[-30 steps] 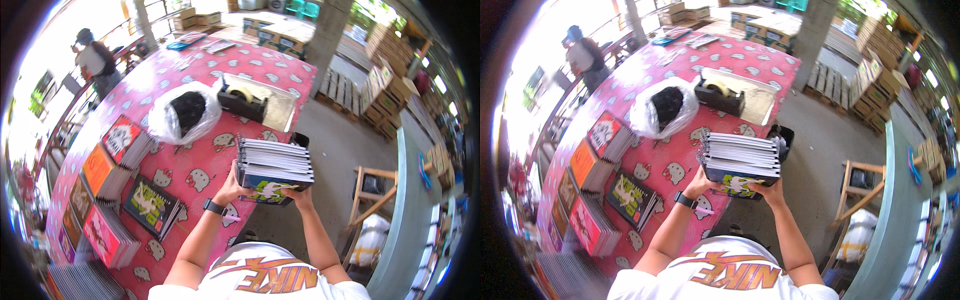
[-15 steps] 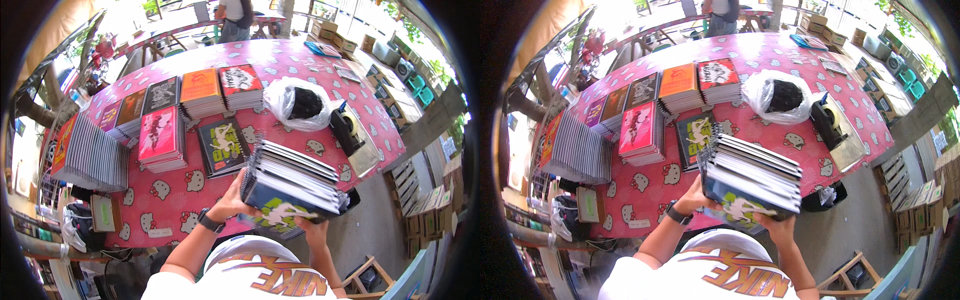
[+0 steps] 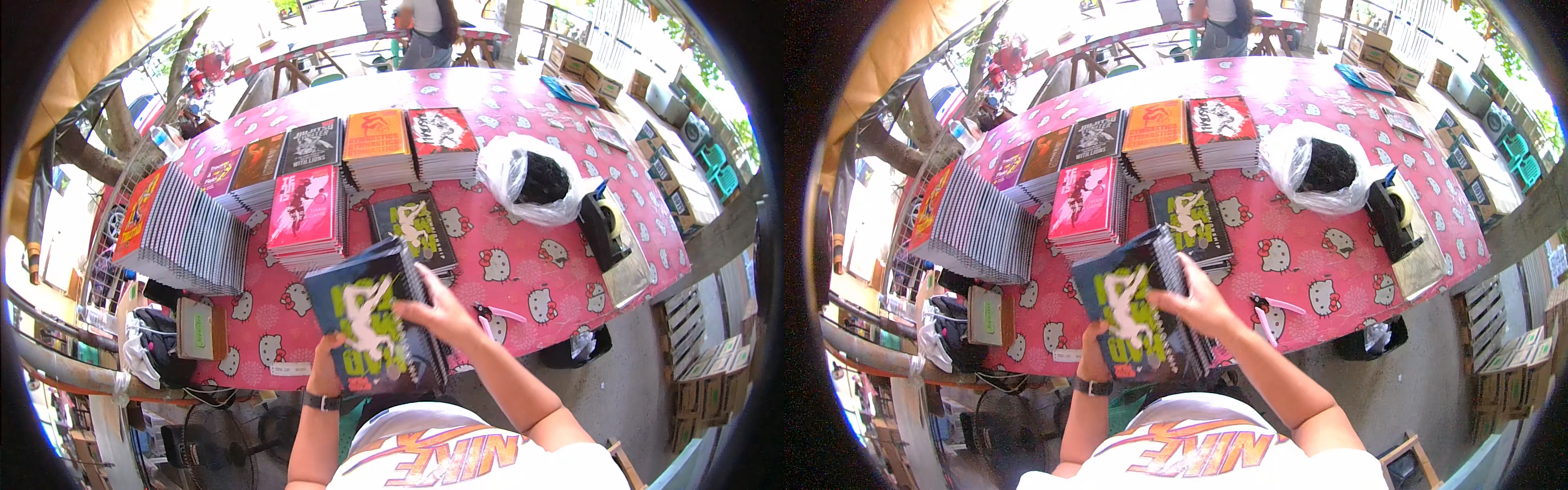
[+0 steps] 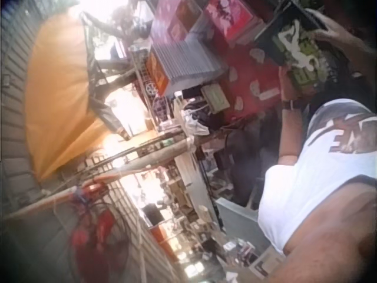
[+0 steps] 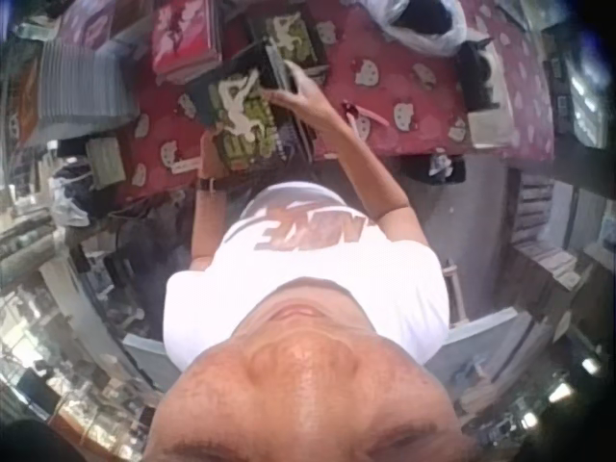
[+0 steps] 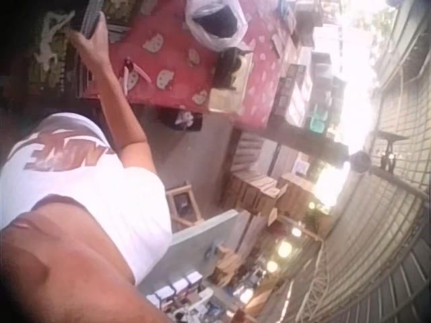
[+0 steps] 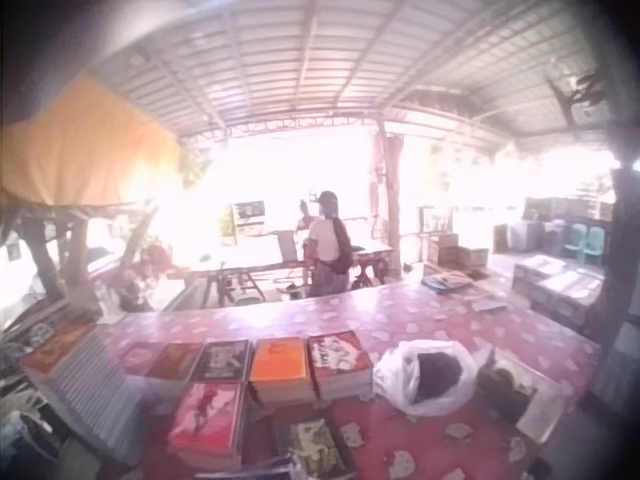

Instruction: The person binds notebooks by threading a plastic coil through the pre-punched holes of a cover and stacked pages, then uses scissors to trim and bend the ends of the coil.

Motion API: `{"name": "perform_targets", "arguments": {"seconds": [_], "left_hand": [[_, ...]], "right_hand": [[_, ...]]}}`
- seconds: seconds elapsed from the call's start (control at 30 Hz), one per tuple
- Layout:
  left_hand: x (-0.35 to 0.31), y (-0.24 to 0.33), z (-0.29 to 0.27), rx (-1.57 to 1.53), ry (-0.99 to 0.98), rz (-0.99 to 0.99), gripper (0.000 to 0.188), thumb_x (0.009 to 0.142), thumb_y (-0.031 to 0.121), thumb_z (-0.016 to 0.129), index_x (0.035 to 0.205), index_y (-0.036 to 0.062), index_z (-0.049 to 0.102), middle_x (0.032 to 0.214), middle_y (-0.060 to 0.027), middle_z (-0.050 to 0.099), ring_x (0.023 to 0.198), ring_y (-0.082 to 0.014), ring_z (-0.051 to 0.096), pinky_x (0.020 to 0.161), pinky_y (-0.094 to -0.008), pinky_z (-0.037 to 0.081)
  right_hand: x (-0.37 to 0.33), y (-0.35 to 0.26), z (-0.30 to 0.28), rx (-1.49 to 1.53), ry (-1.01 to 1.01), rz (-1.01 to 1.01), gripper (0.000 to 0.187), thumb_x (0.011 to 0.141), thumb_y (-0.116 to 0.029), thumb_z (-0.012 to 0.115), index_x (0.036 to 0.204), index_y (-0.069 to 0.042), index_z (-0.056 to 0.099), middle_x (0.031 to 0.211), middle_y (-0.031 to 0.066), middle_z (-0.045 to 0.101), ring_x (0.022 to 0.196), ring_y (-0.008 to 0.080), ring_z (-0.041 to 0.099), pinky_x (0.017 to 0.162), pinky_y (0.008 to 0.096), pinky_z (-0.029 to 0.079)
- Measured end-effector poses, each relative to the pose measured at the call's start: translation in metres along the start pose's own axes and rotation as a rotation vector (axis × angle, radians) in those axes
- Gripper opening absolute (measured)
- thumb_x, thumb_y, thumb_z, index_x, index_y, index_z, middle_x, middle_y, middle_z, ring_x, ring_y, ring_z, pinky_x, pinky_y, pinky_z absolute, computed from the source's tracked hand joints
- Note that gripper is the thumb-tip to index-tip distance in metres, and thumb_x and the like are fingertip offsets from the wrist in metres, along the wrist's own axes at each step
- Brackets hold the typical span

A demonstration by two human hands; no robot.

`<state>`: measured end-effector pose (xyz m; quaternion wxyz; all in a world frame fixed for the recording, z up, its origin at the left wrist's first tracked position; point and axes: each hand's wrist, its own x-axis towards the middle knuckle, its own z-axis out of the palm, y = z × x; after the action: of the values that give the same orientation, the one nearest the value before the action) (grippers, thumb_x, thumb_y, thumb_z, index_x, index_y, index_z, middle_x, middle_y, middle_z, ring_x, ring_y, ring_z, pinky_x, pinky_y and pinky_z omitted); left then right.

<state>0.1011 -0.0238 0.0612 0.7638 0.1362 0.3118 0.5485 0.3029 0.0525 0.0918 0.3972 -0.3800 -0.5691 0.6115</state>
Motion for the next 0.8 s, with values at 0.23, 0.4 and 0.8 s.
{"name": "perform_targets", "arguments": {"seconds": [0.23,0.4,0.8], "left_hand": [[0.130,0.034,0.029,0.308,-0.013,-0.012,0.047,0.084,0.035,0.058,0.117,0.0014,0.053,0.105,-0.0125,0.064,0.089,-0.0228,0.064,0.079,-0.0352,0.052],[0.210,0.019,0.049,0.616,0.146,-0.052,0.053,0.082,0.040,0.060,0.117,0.0002,0.053,0.106,-0.0118,0.062,0.088,-0.0206,0.063,0.079,-0.0326,0.051],[0.210,0.015,0.000,0.169,-0.071,-0.039,0.066,0.091,0.057,0.037,0.128,0.0033,0.043,0.121,-0.0105,0.054,0.106,-0.0213,0.055,0.090,-0.0338,0.045]], "right_hand": [[0.085,-0.001,-0.068,0.347,0.189,0.283,0.037,0.081,-0.033,0.059,0.098,0.000,0.061,0.078,0.0060,0.065,0.059,0.0148,0.062,0.055,0.0273,0.051],[0.142,0.064,-0.141,-0.059,0.304,0.348,0.057,0.078,-0.043,0.061,0.112,0.003,0.056,0.102,0.0149,0.062,0.087,0.0185,0.061,0.071,0.0324,0.049],[0.102,0.131,-0.116,0.370,0.339,0.455,0.065,0.084,-0.057,0.052,0.125,-0.006,0.050,0.111,0.0085,0.060,0.100,0.0166,0.057,0.083,0.0286,0.047]]}}
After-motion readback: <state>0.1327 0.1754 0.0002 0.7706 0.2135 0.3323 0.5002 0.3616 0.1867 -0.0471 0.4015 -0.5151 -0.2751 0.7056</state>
